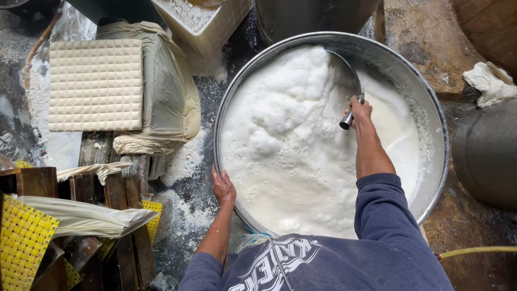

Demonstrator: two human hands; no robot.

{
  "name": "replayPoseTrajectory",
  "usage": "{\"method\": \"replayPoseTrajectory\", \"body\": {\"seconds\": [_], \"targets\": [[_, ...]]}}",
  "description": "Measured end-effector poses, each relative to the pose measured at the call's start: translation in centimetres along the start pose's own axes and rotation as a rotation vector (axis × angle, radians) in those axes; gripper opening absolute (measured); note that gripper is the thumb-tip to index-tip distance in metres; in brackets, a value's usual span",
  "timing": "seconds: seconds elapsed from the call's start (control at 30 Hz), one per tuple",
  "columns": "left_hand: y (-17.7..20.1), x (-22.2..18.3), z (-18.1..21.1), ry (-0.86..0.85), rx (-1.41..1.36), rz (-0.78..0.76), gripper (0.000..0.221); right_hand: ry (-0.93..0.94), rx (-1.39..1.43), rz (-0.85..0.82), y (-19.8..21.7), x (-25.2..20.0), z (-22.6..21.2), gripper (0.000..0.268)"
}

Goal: The person uses a ladle to scoop a white, foamy liquid from a large metal basin and pours it into a smaller blue bucket. The person repeats this scooping and pouring action multiple times throughout the clip.

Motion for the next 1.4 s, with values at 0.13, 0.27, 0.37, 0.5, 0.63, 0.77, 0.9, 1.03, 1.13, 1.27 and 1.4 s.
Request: {"method": "replayPoseTrajectory", "body": {"seconds": [0.13,0.27,0.37,0.5,0.63,0.77,0.9,1.03,1.13,1.27,1.4], "targets": [[-0.2,0.0,0.7,0.012,0.034,-0.03,0.048,0.187,-0.26,0.004,-5.1,0.1,-1.7,0.037],[0.1,-0.2,0.9,0.011,-0.037,-0.028,0.046,0.406,-0.498,-0.003,-8.2,-1.7,-1.1,0.06],[0.3,0.3,1.8,-0.136,-0.061,0.029,0.044,0.604,-0.686,0.027,-9.4,-3.7,-0.1,0.082],[-0.3,0.1,1.2,-0.001,-0.063,-0.063,0.047,0.824,-0.609,-0.111,-8.4,-7.4,3.2,0.095],[-0.6,0.8,1.1,-0.021,-0.057,-0.059,0.047,0.72,-0.665,-0.098,-5.6,-10.9,6.7,0.097],[-1.6,1.3,0.3,-0.027,-0.098,-0.069,0.05,0.766,-0.666,-0.024,-0.7,-15.2,8.8,0.095],[-2.2,1.5,0.0,-0.12,-0.182,-0.031,0.049,0.539,-0.657,0.045,6.3,-19.2,11.4,0.093],[-2.7,1.4,-0.2,-0.146,-0.189,-0.038,0.047,0.637,-0.349,0.088,13.1,-24.9,13.6,0.078],[-3.4,1.2,-0.7,-0.037,-0.251,-0.043,0.048,0.369,-0.148,0.125,18.3,-27.9,16.2,0.065],[-3.2,1.1,-0.3,-0.109,-0.166,0.011,0.048,0.049,0.288,0.207,22.3,-30.4,20.8,0.034],[-2.5,0.6,1.1,-0.189,-0.214,0.067,0.046,-0.156,0.718,0.102,21.3,-29.9,23.2,0.008]]}}
Point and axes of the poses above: each hand's wrist, its own x-axis towards the middle knuckle, its own y-axis out of the back of the hand, z = x × y, the point moved 5 cm from there along x, towards the middle knuckle, and after that the axes turned 2 degrees about -x, right-handed, at the moved point
